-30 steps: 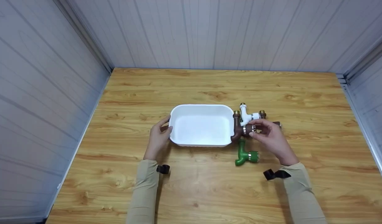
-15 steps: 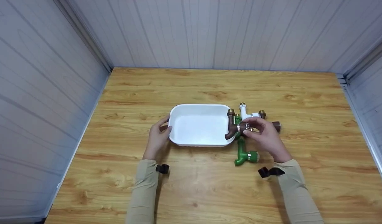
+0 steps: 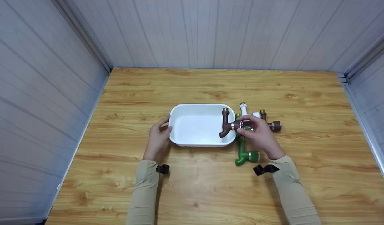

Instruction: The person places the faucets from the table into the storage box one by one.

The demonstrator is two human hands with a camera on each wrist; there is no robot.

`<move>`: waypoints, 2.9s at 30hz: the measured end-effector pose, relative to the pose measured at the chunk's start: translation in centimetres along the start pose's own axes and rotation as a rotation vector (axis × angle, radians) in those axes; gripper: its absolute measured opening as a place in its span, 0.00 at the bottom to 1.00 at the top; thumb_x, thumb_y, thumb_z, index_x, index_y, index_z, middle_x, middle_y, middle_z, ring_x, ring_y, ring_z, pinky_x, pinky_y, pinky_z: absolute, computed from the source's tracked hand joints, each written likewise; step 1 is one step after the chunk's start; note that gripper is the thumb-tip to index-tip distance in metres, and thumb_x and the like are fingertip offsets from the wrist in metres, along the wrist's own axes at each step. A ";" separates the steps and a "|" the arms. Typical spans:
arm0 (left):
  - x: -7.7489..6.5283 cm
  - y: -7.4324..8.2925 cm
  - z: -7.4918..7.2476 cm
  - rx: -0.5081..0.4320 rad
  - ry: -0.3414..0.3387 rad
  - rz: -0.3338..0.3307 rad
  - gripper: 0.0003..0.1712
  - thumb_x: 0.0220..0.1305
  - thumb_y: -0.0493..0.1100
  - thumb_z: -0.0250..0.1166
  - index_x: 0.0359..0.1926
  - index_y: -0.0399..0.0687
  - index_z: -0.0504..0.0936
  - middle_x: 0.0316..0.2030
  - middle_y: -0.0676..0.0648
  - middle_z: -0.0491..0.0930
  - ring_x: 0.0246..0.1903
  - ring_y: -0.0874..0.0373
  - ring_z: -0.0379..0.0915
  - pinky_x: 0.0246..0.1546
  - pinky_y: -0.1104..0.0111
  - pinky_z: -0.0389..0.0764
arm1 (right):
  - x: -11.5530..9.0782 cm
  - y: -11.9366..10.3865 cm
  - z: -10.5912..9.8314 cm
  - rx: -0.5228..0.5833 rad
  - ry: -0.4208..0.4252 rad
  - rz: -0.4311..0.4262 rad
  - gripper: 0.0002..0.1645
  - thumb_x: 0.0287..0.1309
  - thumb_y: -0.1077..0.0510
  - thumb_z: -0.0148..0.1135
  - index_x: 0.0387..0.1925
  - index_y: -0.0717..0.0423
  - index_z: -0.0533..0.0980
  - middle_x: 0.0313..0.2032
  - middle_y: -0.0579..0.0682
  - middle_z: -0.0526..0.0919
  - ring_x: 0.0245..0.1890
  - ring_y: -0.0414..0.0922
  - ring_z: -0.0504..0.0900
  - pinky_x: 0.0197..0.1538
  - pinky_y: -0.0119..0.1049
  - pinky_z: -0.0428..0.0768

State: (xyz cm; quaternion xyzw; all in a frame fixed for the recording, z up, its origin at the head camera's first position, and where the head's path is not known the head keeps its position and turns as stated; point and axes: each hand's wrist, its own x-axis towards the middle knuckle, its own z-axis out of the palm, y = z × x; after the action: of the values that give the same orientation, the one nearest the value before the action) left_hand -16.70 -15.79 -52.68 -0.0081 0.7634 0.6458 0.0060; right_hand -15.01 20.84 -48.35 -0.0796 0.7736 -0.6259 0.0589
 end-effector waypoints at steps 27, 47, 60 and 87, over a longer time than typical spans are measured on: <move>-0.1 0.0 0.0 -0.092 -0.006 -0.028 0.26 0.65 0.27 0.57 0.64 0.34 0.69 0.60 0.37 0.70 0.53 0.41 0.73 0.47 0.59 0.81 | 1.2 -3.3 1.9 0.032 -0.025 0.066 0.21 0.54 0.70 0.65 0.51 0.71 0.74 0.49 0.64 0.77 0.49 0.57 0.78 0.43 0.30 0.81; 0.0 0.1 0.3 -0.104 -0.003 -0.044 0.26 0.65 0.26 0.56 0.64 0.35 0.70 0.59 0.37 0.70 0.53 0.41 0.72 0.47 0.59 0.81 | 3.4 -0.3 3.9 -0.027 -0.035 0.102 0.22 0.52 0.66 0.69 0.50 0.64 0.76 0.50 0.58 0.78 0.47 0.53 0.77 0.47 0.34 0.77; -0.1 -0.1 0.0 -0.095 -0.025 0.014 0.26 0.64 0.25 0.56 0.63 0.28 0.67 0.59 0.28 0.67 0.54 0.32 0.70 0.50 0.48 0.78 | 3.9 0.0 5.9 -0.069 -0.101 0.030 0.19 0.52 0.67 0.68 0.48 0.64 0.77 0.49 0.59 0.78 0.47 0.55 0.79 0.51 0.44 0.77; -0.1 -0.2 -0.1 -0.077 -0.002 0.022 0.26 0.64 0.26 0.57 0.63 0.32 0.69 0.58 0.33 0.70 0.53 0.36 0.72 0.46 0.55 0.82 | 4.7 0.3 8.1 -0.139 -0.174 -0.006 0.18 0.49 0.69 0.68 0.45 0.64 0.78 0.45 0.55 0.80 0.46 0.54 0.79 0.55 0.50 0.76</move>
State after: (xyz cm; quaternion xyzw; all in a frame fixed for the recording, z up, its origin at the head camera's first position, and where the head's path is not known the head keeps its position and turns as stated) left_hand -16.61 -15.95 -52.86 0.0008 0.7382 0.6746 -0.0006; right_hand -18.10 12.20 -50.26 -0.1397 0.8068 -0.5618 0.1181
